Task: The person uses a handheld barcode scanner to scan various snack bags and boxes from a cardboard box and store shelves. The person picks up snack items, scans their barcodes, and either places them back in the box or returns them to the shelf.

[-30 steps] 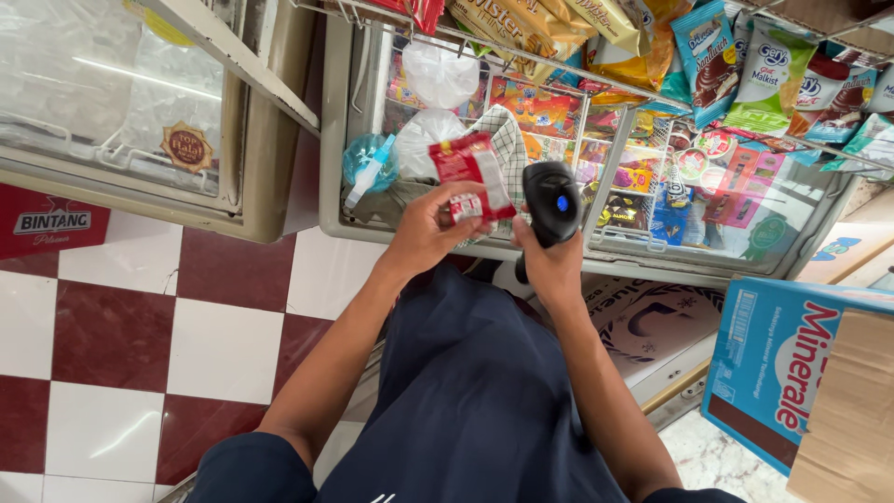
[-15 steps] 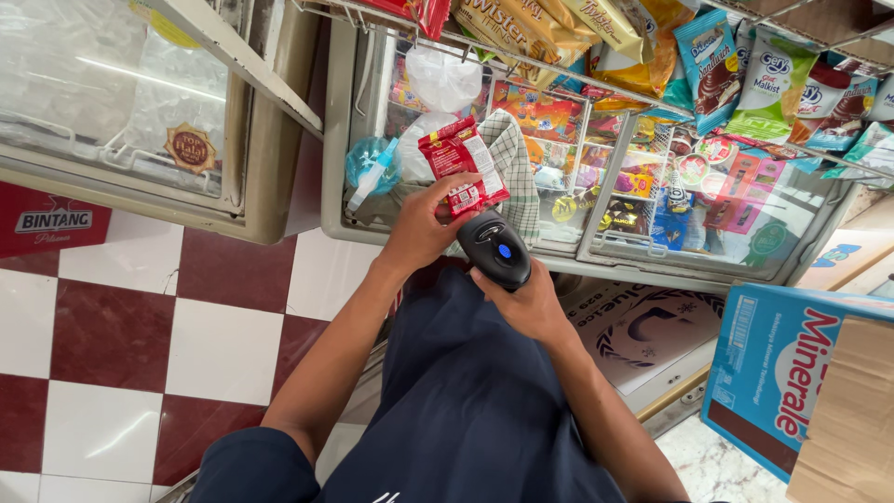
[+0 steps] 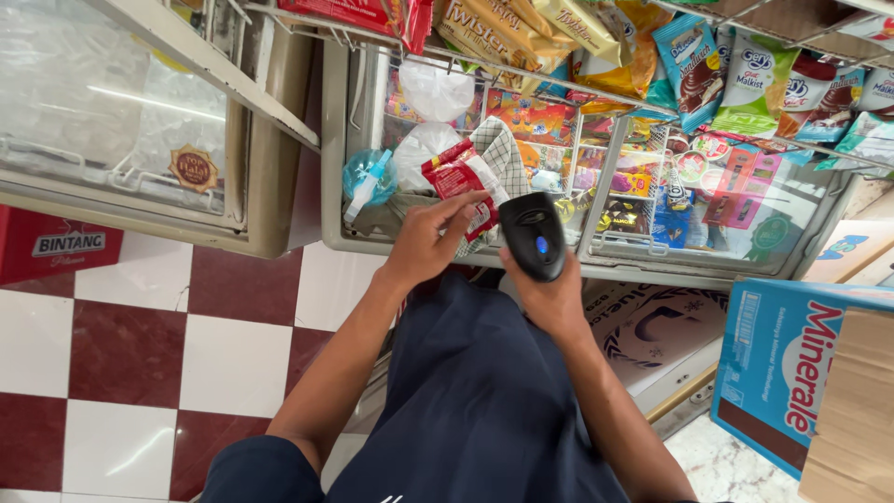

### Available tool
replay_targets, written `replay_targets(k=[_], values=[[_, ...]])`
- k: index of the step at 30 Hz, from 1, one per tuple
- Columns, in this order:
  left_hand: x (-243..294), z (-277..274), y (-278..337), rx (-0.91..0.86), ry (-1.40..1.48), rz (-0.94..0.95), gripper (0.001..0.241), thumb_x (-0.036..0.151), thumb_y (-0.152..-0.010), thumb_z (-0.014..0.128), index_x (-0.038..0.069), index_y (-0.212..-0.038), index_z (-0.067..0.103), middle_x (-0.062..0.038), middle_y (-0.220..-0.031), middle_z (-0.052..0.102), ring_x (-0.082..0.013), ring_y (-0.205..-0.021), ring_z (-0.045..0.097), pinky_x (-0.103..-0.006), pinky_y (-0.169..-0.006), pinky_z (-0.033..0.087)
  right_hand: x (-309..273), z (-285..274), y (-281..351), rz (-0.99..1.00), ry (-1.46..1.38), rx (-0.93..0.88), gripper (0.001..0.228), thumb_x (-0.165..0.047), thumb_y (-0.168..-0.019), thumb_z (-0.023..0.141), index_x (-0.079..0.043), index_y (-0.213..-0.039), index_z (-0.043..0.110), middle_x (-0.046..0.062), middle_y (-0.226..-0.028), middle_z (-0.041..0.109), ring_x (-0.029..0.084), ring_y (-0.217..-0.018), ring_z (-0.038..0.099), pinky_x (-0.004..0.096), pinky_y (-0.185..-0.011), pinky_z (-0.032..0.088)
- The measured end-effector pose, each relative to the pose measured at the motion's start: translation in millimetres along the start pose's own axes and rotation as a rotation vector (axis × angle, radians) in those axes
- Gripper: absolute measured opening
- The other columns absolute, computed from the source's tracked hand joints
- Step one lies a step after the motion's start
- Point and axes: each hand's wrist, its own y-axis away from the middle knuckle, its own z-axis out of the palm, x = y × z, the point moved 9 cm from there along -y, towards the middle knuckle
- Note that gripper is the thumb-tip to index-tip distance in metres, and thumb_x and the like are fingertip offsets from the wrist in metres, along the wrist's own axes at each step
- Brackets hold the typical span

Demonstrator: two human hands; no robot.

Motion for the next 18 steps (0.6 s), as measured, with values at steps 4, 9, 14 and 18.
replay_targets(k=[4, 9, 14, 18], values=[[14, 5, 2, -0.053, -0.177, -0.007, 0.041, 0.006, -0.098, 0.057, 0.016, -0.137, 0.065, -0.019, -0.095, 0.077, -0.0294, -0.08, 0.076, -0.0405, -0.075, 0.057, -27, -7, -10, -0.193, -0.041, 0.075, 0.026, -0.013, -0.09, 0.082, -0.001, -0.108, 0.067, 0.001, -0.09, 0.069, 0.006, -0.079, 0.061, 0.027, -0.07, 0.052], [58, 7, 15, 0.077, -0.026, 0.293, 0.044, 0.005, -0.105, 0.053, 0.003, -0.147, 0.04, -0.023, -0.124, 0.069, -0.0414, -0.116, 0.068, -0.0452, -0.09, 0.057, -19, 3, -20, -0.12, -0.141, 0.033, 0.032, -0.01, -0.087, 0.087, 0.0, -0.112, 0.07, 0.003, -0.096, 0.071, 0.008, -0.083, 0.062, 0.028, -0.071, 0.054], [105, 3, 22, 0.109, -0.025, 0.501, 0.051, 0.007, -0.11, 0.054, -0.005, -0.152, 0.028, -0.023, -0.142, 0.06, -0.0399, -0.131, 0.063, -0.0451, -0.106, 0.053, -24, -16, -20, -0.19, -0.306, 0.133, 0.045, -0.004, -0.088, 0.082, 0.002, -0.129, 0.064, 0.01, -0.114, 0.07, 0.02, -0.1, 0.067, 0.035, -0.088, 0.057], [132, -9, 10, 0.229, -0.004, 0.46, 0.052, 0.009, -0.099, 0.07, 0.003, -0.145, 0.047, -0.021, -0.133, 0.063, -0.033, -0.122, 0.066, -0.0396, -0.1, 0.055, -33, -27, -24, -0.154, -0.966, 0.057, 0.058, -0.003, -0.086, 0.074, -0.004, -0.14, 0.053, 0.012, -0.129, 0.066, 0.026, -0.116, 0.069, 0.043, -0.1, 0.059]])
